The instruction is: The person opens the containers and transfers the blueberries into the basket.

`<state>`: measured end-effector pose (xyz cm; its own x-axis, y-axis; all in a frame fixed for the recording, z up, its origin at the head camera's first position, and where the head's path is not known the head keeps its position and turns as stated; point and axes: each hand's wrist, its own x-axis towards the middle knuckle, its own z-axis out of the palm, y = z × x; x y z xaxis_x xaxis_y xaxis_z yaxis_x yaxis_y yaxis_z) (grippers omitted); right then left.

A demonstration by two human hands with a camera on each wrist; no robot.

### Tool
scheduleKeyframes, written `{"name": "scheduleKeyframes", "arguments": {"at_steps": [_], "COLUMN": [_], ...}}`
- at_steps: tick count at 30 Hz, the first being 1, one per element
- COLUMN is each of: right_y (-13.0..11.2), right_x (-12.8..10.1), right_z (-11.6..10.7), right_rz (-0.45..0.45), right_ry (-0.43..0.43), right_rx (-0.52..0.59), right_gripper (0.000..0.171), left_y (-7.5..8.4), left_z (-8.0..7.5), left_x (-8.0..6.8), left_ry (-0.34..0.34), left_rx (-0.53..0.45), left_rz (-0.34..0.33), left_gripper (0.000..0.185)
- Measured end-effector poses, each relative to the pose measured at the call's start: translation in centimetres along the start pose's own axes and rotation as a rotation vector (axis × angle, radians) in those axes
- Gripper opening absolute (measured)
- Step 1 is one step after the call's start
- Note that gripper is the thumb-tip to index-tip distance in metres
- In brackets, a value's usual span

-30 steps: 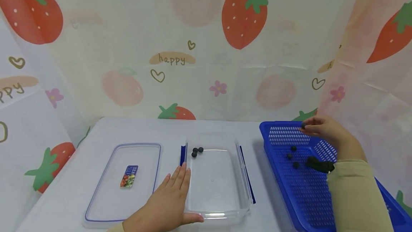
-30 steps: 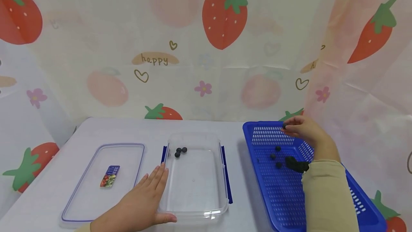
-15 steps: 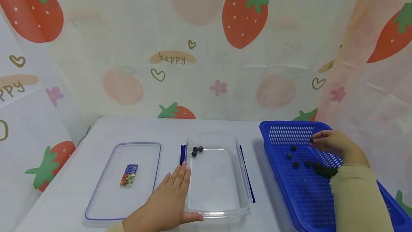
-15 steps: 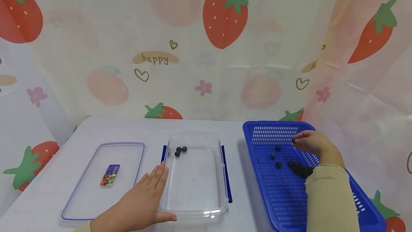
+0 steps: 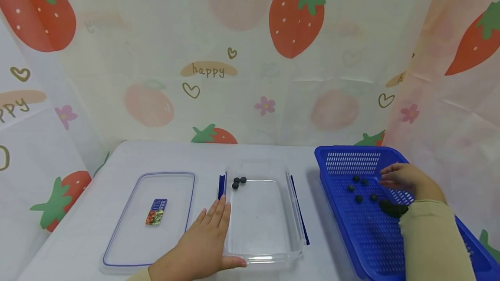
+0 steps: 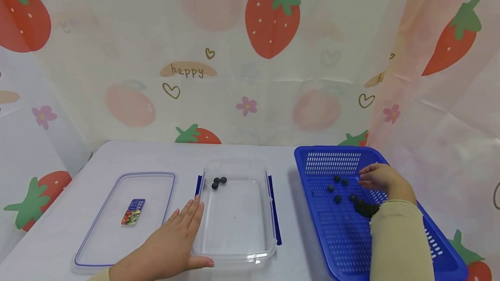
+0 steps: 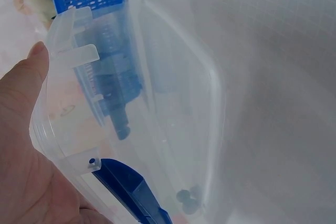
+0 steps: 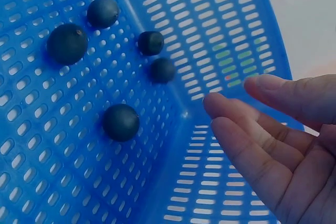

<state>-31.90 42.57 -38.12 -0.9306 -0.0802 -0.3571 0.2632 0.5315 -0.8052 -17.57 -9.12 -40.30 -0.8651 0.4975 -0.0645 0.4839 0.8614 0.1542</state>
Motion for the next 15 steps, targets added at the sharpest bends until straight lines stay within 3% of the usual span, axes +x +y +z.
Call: {"name": "scheduleKeyframes", "arguments": {"at_steps": [15], "right_y": [-0.02], "right_x": [-0.37], "right_z": [-0.56], "right_rz": [-0.013], "right_ry": [-0.021], "right_rx": [0.076], "right_gripper": [0.025], "left_y": [-0.02], "left_z": [-0.05], "left_x": [0.04], "left_ry": [-0.02], "left_rx": [-0.007], "left_rz": [-0.006], "left_gripper": [0.116]}}
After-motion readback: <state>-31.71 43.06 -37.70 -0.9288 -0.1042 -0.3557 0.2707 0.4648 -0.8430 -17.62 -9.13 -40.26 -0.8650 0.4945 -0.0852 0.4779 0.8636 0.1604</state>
